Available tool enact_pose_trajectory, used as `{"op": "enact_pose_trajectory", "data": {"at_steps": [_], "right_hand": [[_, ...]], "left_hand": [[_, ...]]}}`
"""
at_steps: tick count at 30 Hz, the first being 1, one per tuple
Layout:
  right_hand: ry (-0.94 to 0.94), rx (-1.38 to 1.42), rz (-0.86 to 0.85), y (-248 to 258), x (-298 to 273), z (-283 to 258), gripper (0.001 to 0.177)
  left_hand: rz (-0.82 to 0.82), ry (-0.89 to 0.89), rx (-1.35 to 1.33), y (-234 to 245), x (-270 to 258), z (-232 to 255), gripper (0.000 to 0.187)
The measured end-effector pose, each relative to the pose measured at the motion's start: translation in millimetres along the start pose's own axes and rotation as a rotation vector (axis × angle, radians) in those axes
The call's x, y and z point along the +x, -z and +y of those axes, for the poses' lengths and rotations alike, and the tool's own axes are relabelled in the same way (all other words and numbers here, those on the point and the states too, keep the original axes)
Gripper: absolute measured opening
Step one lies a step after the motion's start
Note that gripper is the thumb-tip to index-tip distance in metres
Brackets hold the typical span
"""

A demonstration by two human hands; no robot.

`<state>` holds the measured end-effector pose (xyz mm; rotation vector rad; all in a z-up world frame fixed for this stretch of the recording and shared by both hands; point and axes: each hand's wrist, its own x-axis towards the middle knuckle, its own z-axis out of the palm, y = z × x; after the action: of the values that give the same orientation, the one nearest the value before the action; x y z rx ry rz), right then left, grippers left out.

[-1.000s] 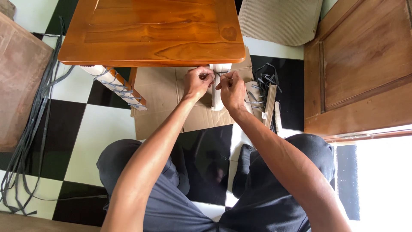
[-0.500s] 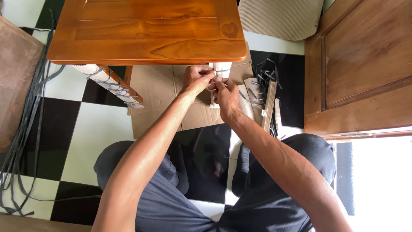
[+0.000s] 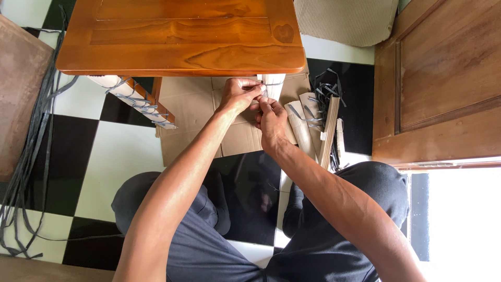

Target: Wrapping wooden stool legs with protective paper and securing them with plastic ties

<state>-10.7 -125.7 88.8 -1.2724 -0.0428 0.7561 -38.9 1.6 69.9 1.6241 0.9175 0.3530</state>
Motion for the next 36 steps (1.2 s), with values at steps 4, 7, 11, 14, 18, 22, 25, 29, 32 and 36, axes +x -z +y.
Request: {"op": "enact_pose_trajectory", "data": {"at_steps": [4,7,11,14,18,22,25,29,32,36], "right_hand": [[0.008,0.009,0.01,2.4,0.0,-0.3,0.013],[0.007,0.022,0.015,3.4,0.1,1.7,0.013],[-0.032,0.049,0.003,1.9,-7.8,-1.3,0.012],[-0.057,0.082,-0.027,-1.8,-3.8,3.0,0.01],[-0.069,0.084,-0.031,-0.8,8.9,16.2,0.01],[-0.05,0.046,0.011,-1.7,20.1,22.0,0.011],[-0.046,0.019,0.069,-1.4,23.7,18.9,0.012],[-0.005,0.017,0.147,1.1,29.7,18.6,0.017],[0.041,0.003,0.166,3.9,37.7,21.8,0.016],[0.129,0.006,0.145,-6.5,23.2,2.9,0.009]], "left_hand": [[0.0,0.073,-0.074,-1.2,-1.4,2.7,0.024],[0.012,0.09,-0.081,-10.0,17.6,-10.7,0.023],[0.049,0.08,-0.053,-15.5,23.8,-19.2,0.022],[0.021,0.123,-0.001,-8.4,5.1,-1.1,0.022],[0.015,0.157,-0.036,-11.0,17.3,-17.2,0.023],[-0.027,0.129,-0.014,-7.1,9.2,-6.5,0.027],[-0.023,0.143,0.007,-8.6,5.5,0.0,0.03],[0.007,0.089,0.01,-8.5,11.2,-9.6,0.03],[0.037,0.088,0.032,-8.0,25.5,-32.6,0.028],[0.047,0.091,0.015,-8.4,11.1,-7.5,0.025]]}}
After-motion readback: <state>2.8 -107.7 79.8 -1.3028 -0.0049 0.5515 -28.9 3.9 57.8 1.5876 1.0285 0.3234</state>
